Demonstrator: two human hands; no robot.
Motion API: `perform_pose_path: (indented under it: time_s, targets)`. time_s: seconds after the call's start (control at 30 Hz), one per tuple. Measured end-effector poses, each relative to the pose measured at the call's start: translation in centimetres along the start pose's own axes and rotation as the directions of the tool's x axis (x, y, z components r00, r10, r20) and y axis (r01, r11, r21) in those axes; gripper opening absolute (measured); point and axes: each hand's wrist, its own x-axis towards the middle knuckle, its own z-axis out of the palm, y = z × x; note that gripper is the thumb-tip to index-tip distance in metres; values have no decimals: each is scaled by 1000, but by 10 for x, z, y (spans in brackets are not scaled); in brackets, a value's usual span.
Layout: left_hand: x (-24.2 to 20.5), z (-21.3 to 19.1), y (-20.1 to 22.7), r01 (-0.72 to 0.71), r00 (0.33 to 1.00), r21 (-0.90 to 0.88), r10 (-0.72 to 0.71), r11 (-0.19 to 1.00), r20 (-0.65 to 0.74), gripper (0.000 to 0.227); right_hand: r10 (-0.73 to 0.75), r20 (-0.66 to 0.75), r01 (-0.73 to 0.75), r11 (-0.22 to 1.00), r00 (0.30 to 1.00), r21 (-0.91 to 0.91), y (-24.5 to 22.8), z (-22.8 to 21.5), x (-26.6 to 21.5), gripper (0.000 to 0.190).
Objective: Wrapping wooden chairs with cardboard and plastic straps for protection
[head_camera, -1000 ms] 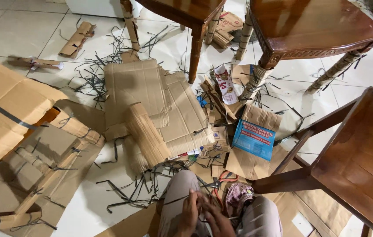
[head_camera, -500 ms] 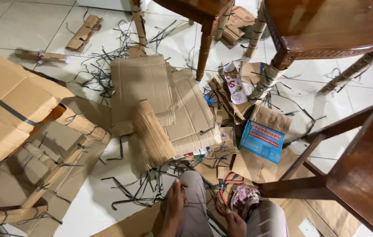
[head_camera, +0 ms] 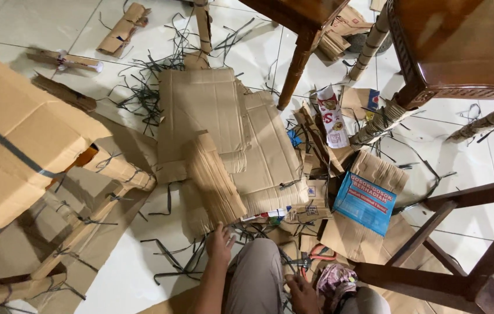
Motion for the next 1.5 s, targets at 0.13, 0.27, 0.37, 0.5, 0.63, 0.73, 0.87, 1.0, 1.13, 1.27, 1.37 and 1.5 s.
perform_pose_path:
  time_s: [0.13, 0.27, 0.37, 0.5, 0.63, 0.73, 0.87, 1.0, 1.13, 1.27, 1.37, 1.5]
  targets:
    - [30, 5, -1, 17, 999, -198, -24, 980, -31, 45, 108, 131, -140, 953, 985, 270, -55, 1, -30, 50]
    - [73, -18, -21, -34, 999, -383, 39, 923, 6, 27, 101, 93, -112, 986, 990, 121, -72, -5, -40, 52]
    - [22, -23, -19, -142, 984, -274, 166, 951, 63, 12, -24, 61, 29, 996, 998, -81, -85, -11, -51, 53]
    - [-17, -46, -49, -105, 946, -199, 160, 974, 283, 29, 9, 22, -11, 995, 1000, 98, -121, -19, -74, 46]
    - [-68, -63, -87, -6, 886, -52, 30, 999, 462, 38, -142, 18, 127, 924, 990, 360, -126, -27, -76, 54]
    - [-127, -48, -71, -20, 851, 129, -51, 991, 523, 50, -146, -5, 136, 909, 989, 395, -132, -37, -78, 68]
    - [-101, -66, -106, -10, 726, 230, -151, 973, 671, 30, -91, 55, 64, 925, 994, 375, -134, -57, -104, 88]
    - [-134, -53, -101, -231, 790, 491, -132, 840, 598, 41, -169, -57, 167, 764, 984, 623, -101, -68, -102, 25]
    - [-160, -41, -99, -386, 776, 610, -114, 692, 620, 47, -132, -113, 173, 695, 985, 698, -61, -68, -90, 28]
    - [-163, -45, -102, -266, 785, 525, -135, 808, 605, 37, 11, -50, 24, 767, 999, 641, -30, -73, -96, 62]
    - [-162, -56, -102, -198, 837, 496, -118, 845, 535, 60, -261, 4, 254, 943, 965, 214, 28, -65, -70, 66]
    - [-180, -71, -103, -251, 697, 361, -91, 898, 711, 38, -342, 75, 302, 898, 937, 320, 37, -64, -89, 62]
